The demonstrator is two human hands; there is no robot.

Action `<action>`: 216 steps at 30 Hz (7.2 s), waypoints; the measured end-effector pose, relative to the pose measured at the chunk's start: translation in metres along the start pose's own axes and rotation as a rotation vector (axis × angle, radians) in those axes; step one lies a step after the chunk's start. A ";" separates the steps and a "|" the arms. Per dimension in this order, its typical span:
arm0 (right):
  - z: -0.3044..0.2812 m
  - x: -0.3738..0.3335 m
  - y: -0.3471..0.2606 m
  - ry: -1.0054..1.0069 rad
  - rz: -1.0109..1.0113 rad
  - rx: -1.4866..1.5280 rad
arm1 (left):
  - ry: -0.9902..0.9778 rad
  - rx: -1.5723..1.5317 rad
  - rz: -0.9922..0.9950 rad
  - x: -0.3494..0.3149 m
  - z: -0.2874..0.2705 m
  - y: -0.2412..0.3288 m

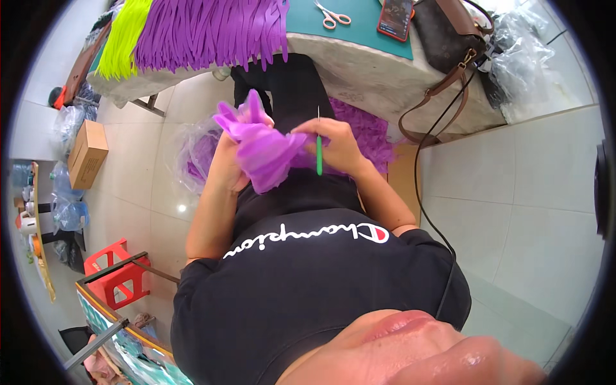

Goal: The person weaves strips of cut material using a hook tool and trims a piece with scissors.

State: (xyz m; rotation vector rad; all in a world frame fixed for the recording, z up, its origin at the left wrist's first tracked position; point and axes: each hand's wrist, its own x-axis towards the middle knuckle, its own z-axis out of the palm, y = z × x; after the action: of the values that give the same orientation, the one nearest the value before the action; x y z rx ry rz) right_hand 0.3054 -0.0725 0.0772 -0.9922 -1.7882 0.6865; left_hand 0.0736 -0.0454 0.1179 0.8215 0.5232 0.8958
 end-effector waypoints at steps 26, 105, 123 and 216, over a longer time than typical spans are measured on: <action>0.000 0.025 0.001 0.200 0.305 0.533 | 0.209 -0.149 -0.102 -0.004 0.012 -0.011; 0.026 -0.001 -0.036 0.323 0.168 0.410 | 0.354 0.087 0.120 -0.012 0.028 -0.032; 0.028 0.001 -0.040 0.345 0.187 0.481 | 0.349 0.080 0.176 -0.012 0.024 -0.032; -0.002 0.024 -0.043 -0.028 0.439 0.824 | 0.303 0.636 0.434 -0.005 0.032 -0.032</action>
State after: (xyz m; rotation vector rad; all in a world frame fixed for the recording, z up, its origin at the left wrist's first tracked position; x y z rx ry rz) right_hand 0.2875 -0.0738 0.1227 -0.7814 -1.1094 1.5530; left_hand 0.1086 -0.0741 0.1112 1.4219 0.9435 1.2882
